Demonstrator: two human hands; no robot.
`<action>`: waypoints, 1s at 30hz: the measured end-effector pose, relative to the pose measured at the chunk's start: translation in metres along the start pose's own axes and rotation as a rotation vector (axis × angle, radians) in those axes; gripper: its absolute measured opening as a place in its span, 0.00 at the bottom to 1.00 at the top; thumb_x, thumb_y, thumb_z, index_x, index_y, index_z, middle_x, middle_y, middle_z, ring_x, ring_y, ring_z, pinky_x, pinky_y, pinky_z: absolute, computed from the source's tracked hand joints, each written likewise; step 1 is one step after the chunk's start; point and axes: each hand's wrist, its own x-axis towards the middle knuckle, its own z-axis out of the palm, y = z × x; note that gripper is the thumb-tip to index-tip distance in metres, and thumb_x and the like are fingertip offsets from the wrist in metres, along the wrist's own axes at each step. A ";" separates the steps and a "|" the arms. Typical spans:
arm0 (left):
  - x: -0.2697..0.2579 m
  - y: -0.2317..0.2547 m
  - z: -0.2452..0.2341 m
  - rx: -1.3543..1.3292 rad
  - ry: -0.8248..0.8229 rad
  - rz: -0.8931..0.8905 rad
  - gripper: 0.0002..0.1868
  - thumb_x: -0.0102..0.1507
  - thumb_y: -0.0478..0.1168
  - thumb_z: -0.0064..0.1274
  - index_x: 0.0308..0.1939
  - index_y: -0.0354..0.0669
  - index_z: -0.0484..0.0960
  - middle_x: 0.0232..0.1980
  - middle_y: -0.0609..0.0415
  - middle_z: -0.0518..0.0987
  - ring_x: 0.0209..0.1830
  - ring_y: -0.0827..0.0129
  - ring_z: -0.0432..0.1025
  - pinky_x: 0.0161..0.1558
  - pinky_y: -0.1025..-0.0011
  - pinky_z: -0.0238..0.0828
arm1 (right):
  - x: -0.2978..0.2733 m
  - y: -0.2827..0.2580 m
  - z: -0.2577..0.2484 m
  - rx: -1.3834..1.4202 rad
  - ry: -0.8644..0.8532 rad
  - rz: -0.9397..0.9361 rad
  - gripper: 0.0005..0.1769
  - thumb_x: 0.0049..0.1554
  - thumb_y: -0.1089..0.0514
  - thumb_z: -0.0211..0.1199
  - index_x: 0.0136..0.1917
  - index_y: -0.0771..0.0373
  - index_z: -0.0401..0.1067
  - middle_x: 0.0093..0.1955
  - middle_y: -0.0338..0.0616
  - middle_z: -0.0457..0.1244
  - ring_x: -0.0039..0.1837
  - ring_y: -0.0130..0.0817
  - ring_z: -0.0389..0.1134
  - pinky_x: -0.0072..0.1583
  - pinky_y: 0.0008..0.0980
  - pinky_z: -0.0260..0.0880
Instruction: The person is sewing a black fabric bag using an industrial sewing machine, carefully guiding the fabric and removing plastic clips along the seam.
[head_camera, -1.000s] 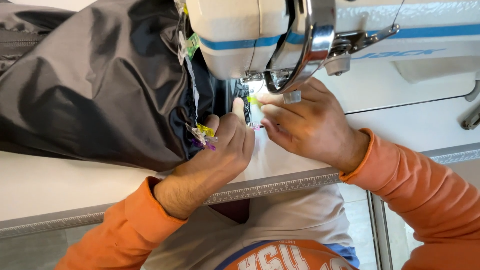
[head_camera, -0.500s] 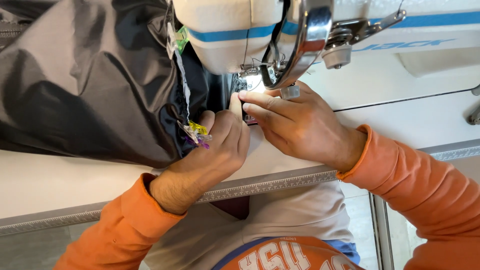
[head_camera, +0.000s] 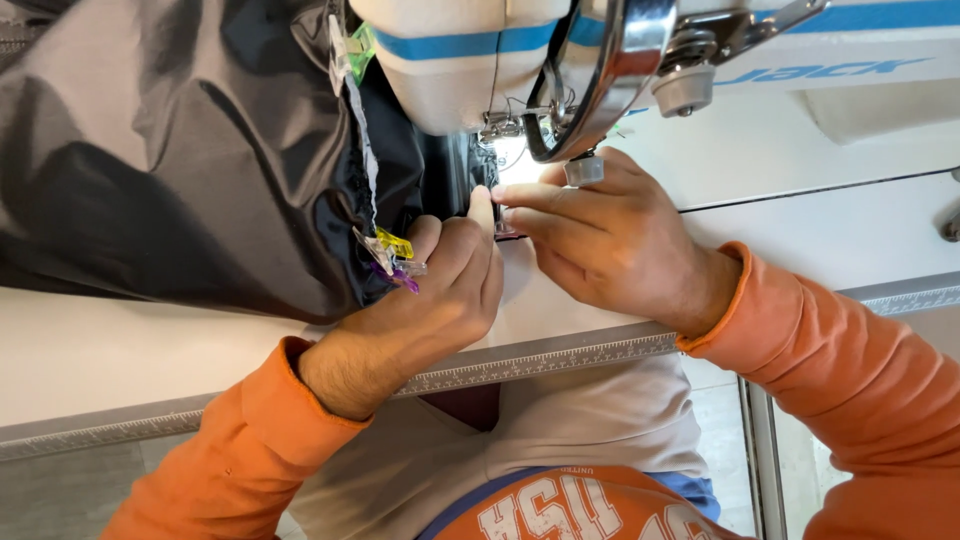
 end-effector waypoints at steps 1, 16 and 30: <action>0.000 0.000 0.000 0.000 0.003 0.000 0.14 0.69 0.29 0.39 0.32 0.43 0.78 0.27 0.58 0.64 0.31 0.67 0.55 0.38 0.70 0.52 | 0.000 0.000 0.000 -0.003 0.000 0.001 0.12 0.66 0.63 0.54 0.56 0.60 0.78 0.65 0.41 0.70 0.55 0.44 0.71 0.52 0.41 0.60; 0.001 0.003 0.000 0.068 -0.044 -0.002 0.14 0.67 0.25 0.37 0.31 0.40 0.75 0.28 0.51 0.64 0.32 0.63 0.57 0.35 0.68 0.55 | -0.001 -0.006 0.001 -0.192 -0.068 -0.031 0.13 0.67 0.57 0.60 0.63 0.62 0.76 0.68 0.38 0.69 0.57 0.45 0.71 0.51 0.38 0.66; -0.004 0.007 -0.001 0.042 -0.151 -0.125 0.09 0.72 0.35 0.37 0.40 0.45 0.73 0.62 0.35 0.78 0.43 0.64 0.70 0.47 0.68 0.64 | 0.001 -0.011 0.002 -0.275 -0.063 -0.018 0.11 0.64 0.57 0.63 0.58 0.60 0.79 0.66 0.36 0.69 0.50 0.42 0.68 0.50 0.39 0.62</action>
